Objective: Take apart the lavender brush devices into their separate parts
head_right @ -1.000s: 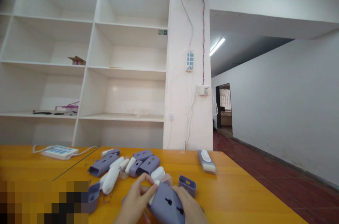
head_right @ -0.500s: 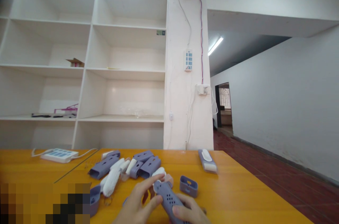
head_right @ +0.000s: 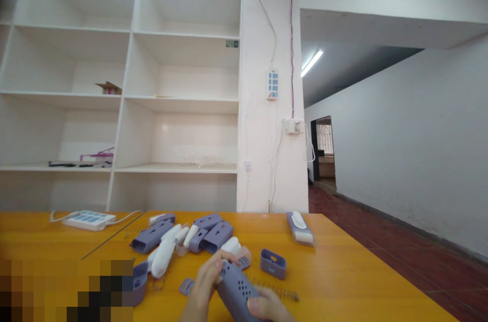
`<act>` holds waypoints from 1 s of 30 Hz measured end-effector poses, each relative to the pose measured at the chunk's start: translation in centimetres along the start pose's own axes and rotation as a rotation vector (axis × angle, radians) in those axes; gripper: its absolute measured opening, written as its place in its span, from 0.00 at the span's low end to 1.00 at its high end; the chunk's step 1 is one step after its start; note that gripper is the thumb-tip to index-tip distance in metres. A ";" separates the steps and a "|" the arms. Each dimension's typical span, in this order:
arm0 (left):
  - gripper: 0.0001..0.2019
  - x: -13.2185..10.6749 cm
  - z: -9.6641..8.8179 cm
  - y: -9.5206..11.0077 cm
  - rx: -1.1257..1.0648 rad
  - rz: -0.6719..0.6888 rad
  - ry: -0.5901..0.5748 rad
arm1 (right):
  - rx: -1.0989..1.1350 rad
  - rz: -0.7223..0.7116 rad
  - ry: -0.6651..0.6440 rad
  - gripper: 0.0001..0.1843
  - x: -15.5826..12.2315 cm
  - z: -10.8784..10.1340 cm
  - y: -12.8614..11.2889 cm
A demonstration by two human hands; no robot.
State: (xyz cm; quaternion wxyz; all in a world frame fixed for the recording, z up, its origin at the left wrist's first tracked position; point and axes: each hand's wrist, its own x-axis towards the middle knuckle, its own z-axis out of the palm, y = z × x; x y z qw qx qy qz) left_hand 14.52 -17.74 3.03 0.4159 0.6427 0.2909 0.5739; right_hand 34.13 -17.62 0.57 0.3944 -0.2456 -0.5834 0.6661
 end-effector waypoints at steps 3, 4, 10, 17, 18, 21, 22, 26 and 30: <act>0.25 0.2 0.1 0.0 0.011 -0.001 0.021 | -0.037 -0.007 -0.024 0.35 0.4 -0.4 0.1; 0.25 0.3 0.2 0.0 0.020 0.003 0.027 | -0.046 -0.006 -0.029 0.35 0.4 -0.6 0.0; 0.25 0.3 0.7 1.0 0.058 0.105 0.046 | -0.096 0.016 -0.019 0.36 -0.3 -0.6 -0.7; 0.25 0.3 0.9 1.6 0.064 0.129 0.025 | -0.058 0.013 0.018 0.35 -0.6 -0.2 -0.1; 0.24 0.3 0.9 1.4 0.061 0.122 0.018 | -0.037 0.011 0.030 0.35 -0.6 -0.1 0.1; 0.24 0.3 0.7 0.9 0.052 0.114 0.001 | 0.016 0.027 0.087 0.35 -1.0 0.0 0.3; 0.24 0.3 0.6 0.8 0.053 0.114 -0.014 | 0.022 0.037 0.100 0.36 -1.1 0.0 0.3; 0.27 0.0 0.0 0.5 0.085 0.070 -0.108 | -0.041 0.044 0.003 0.38 -0.8 -0.2 -0.2; 0.27 -0.6 0.0 0.1 0.107 0.026 -0.024 | -0.082 0.040 -0.080 0.38 -0.1 -0.6 -0.2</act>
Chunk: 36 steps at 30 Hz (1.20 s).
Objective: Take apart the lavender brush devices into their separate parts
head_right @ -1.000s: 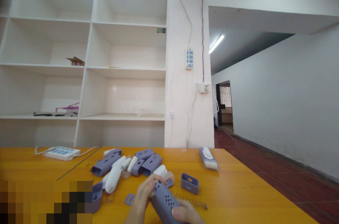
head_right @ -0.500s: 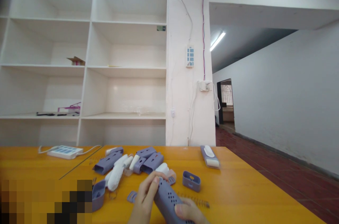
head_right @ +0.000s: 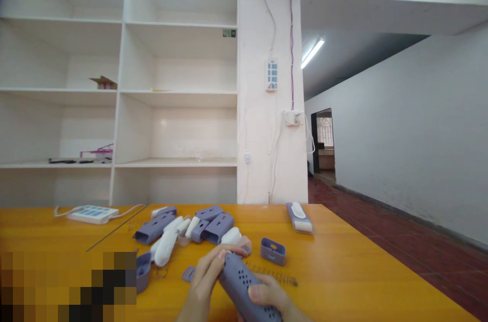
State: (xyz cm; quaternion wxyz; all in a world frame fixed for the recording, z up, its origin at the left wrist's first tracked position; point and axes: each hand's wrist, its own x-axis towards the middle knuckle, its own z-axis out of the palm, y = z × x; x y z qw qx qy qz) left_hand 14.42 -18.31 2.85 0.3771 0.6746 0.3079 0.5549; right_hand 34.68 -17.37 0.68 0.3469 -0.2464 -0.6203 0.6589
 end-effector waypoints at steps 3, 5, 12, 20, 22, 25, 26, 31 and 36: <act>0.27 -0.4 0.4 -0.2 -0.029 -0.014 0.049 | 0.015 -0.004 0.032 0.39 0.3 -0.2 0.7; 0.29 -0.6 0.6 -0.2 -0.028 -0.021 0.065 | -0.004 -0.020 0.042 0.39 0.6 -0.3 1.2; 0.25 -0.3 0.4 0.9 0.011 0.049 0.079 | -0.112 -0.067 0.023 0.38 0.9 -0.2 1.2; 0.26 0.1 0.4 0.2 -0.111 0.049 0.095 | -0.190 -0.107 0.139 0.42 -0.1 1.1 0.0; 0.31 0.8 0.5 -0.7 -0.179 -0.033 0.112 | -0.269 -0.139 0.245 0.45 -0.4 1.2 0.0; 0.40 1.9 0.6 -2.0 -0.252 -0.198 0.107 | -0.397 -0.128 0.390 0.51 -0.6 0.9 0.5; 0.42 2.2 0.6 -2.3 -0.267 -0.228 0.106 | -0.444 -0.119 0.426 0.52 -0.5 0.8 0.8; 0.41 1.7 0.4 -2.4 -0.169 -0.238 0.207 | -0.634 -0.088 0.478 0.54 -0.1 0.5 1.9; 0.39 0.8 0.0 -1.7 0.050 -0.228 0.275 | -0.757 -0.024 0.503 0.54 0.0 1.1 1.8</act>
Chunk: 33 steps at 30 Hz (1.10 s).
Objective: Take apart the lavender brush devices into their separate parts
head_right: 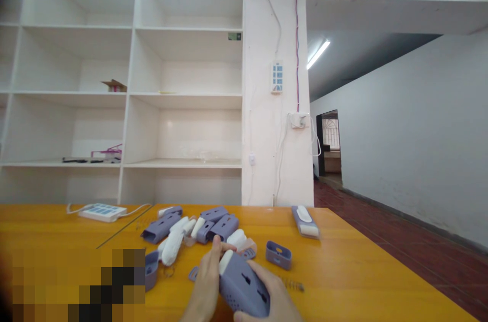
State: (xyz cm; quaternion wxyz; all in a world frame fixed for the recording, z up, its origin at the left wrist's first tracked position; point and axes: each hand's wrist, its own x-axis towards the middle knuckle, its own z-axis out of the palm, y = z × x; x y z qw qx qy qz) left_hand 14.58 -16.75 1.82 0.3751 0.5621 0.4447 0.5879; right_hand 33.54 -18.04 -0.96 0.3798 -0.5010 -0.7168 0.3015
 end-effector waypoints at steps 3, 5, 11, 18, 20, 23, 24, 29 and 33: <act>0.39 -0.1 -0.1 -0.1 0.055 0.025 0.040 | -0.014 -0.015 0.021 0.51 -0.3 0.0 -0.5; 0.40 -0.1 -0.1 -0.3 0.084 0.061 0.064 | 0.009 -0.045 0.040 0.49 -0.6 -0.1 -0.8; 0.40 -0.2 -0.5 -0.3 0.138 0.152 0.108 | 0.069 -0.163 0.046 0.47 -1.1 -0.1 -1.8; 0.36 -0.2 -0.4 -0.2 0.077 0.157 0.123 | -0.190 -0.315 0.161 0.41 -0.5 0.1 0.4; 0.35 0.1 0.0 -0.4 0.007 0.110 0.115 | -0.309 -0.370 0.178 0.41 0.2 -0.2 1.4; 0.34 0.8 0.9 -0.7 -0.113 0.086 0.053 | -0.487 -0.442 0.220 0.45 1.1 -0.9 2.5; 0.33 1.1 1.2 -0.8 -0.149 0.093 0.018 | -0.533 -0.457 0.246 0.47 1.3 -1.1 2.9; 0.29 2.3 1.7 -2.2 -0.271 0.029 -0.093 | -0.635 -0.490 0.324 0.50 1.8 -1.6 4.4; 0.32 2.9 1.0 -2.9 -0.341 -0.092 -0.093 | -0.613 -0.555 0.327 0.50 2.0 -1.7 4.9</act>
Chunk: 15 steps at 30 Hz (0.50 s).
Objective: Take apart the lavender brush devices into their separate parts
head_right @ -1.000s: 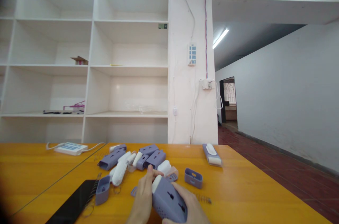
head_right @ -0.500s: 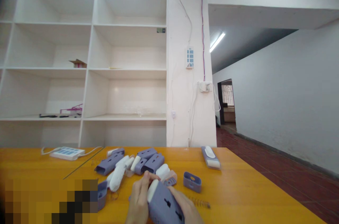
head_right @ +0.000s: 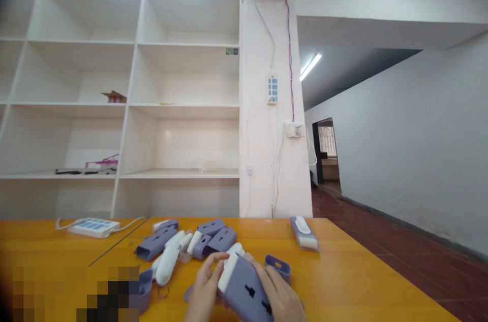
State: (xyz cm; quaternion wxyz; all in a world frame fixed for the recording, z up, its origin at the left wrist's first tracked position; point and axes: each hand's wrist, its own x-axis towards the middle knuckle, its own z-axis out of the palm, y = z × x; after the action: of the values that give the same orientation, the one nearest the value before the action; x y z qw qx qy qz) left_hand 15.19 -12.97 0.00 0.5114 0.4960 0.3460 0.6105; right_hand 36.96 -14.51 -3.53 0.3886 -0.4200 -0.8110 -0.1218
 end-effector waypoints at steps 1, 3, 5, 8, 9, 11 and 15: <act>0.33 0.1 -0.1 0.1 -0.023 -0.038 0.002 | -0.001 -0.004 0.008 0.50 0.0 0.0 0.0; 0.35 0.1 -0.1 0.2 -0.073 -0.127 0.002 | -0.015 -0.001 0.011 0.51 0.1 0.0 0.0; 0.36 0.0 0.0 0.4 -0.088 -0.181 -0.017 | -0.032 -0.004 -0.005 0.50 0.2 -0.1 0.1; 0.36 0.1 0.1 0.3 -0.033 -0.130 -0.067 | -0.039 -0.019 -0.027 0.47 0.0 -0.3 0.3; 0.36 0.1 0.0 0.2 -0.041 -0.122 -0.077 | -0.035 -0.018 -0.022 0.46 -0.1 -0.3 0.4; 0.38 0.3 -0.2 0.2 -0.122 -0.169 -0.080 | -0.021 0.005 0.008 0.47 -0.2 -0.2 0.5; 0.40 0.2 -0.3 0.5 -0.203 -0.278 -0.084 | -0.001 0.048 0.060 0.48 -0.1 0.0 0.5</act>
State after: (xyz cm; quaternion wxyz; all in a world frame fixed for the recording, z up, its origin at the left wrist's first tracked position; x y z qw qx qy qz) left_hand 14.79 -12.85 0.46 0.6523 0.4144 0.3262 0.5444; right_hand 37.36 -14.28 -3.67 0.4154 -0.4358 -0.7886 -0.1251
